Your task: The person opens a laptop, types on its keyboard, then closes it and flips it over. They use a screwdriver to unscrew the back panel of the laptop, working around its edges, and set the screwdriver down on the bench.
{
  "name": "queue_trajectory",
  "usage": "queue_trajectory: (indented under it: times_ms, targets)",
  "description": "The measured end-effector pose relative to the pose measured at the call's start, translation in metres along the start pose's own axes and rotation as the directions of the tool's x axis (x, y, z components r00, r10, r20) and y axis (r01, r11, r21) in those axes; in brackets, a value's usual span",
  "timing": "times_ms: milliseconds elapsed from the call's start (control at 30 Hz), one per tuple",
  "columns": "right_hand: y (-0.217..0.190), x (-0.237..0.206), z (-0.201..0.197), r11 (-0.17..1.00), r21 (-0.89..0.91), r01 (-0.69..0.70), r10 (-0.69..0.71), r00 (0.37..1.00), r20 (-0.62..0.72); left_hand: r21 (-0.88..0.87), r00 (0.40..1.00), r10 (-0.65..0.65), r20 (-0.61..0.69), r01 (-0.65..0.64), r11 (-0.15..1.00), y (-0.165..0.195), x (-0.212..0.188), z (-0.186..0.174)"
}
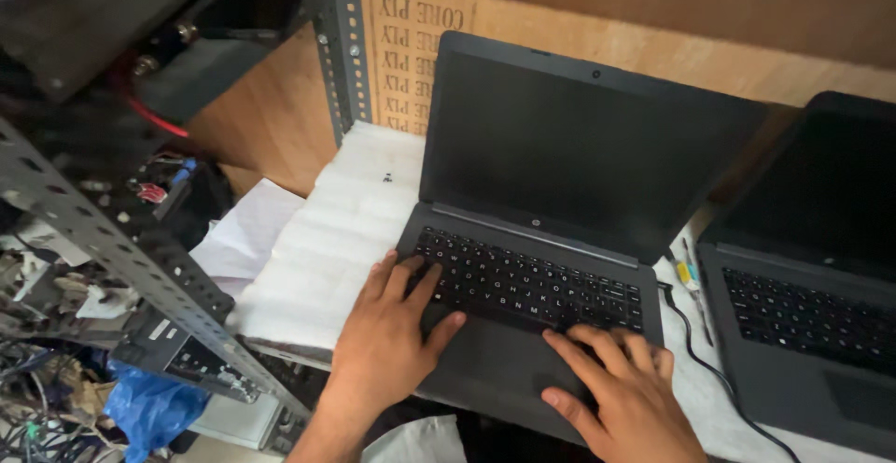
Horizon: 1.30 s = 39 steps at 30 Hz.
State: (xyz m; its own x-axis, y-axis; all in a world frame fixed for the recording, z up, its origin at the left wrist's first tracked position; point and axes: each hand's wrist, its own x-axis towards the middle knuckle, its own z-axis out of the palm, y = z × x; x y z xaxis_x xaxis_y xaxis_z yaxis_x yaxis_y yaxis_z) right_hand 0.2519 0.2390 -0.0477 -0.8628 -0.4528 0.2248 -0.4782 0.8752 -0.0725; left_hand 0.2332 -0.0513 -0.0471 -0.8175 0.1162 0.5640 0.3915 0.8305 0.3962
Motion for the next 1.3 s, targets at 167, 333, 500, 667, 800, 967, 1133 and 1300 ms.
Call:
queue_trajectory:
  times_ms: [167, 333, 500, 667, 800, 967, 1133, 1300]
  targets:
    - [0.002, 0.006, 0.002, 0.985, -0.083, -0.151, 0.168, 0.950, 0.263, -0.012, 1.000, 0.007, -0.016, -0.007, 1.000, 0.003, 0.001, -0.001]
    - [0.002, 0.002, 0.002, 0.998, -0.024, -0.061, 0.063, 0.994, 0.092, -0.016, 0.999, -0.034, 0.004, 0.034, 0.999, 0.006, 0.002, -0.002]
    - [-0.004, 0.002, -0.004, 1.000, -0.007, -0.012, 0.013, 1.000, 0.016, -0.001, 0.999, -0.036, -0.016, 0.036, 0.999, 0.006, 0.002, -0.002]
    - [-0.014, -0.003, -0.018, 0.997, 0.076, -0.004, 0.005, 1.000, -0.011, 0.007, 1.000, 0.004, -0.025, -0.004, 1.000, 0.005, -0.001, -0.001]
    - [-0.019, -0.001, -0.024, 0.995, 0.104, 0.015, -0.010, 0.999, -0.054, 0.025, 1.000, 0.012, -0.027, -0.011, 1.000, 0.006, 0.000, -0.001]
    - [-0.020, -0.001, -0.027, 0.993, 0.118, -0.009, 0.012, 1.000, -0.018, 0.004, 0.999, 0.029, -0.030, -0.029, 1.000, 0.004, 0.001, 0.000]
    - [-0.019, -0.001, -0.023, 0.990, 0.118, -0.082, 0.072, 0.994, 0.085, 0.021, 0.999, 0.016, -0.029, -0.016, 1.000, 0.004, 0.001, 0.002]
    - [-0.018, -0.002, -0.020, 0.997, 0.078, 0.025, -0.021, 0.999, -0.049, 0.019, 0.999, -0.010, -0.032, 0.010, 1.000, 0.005, 0.001, 0.002]
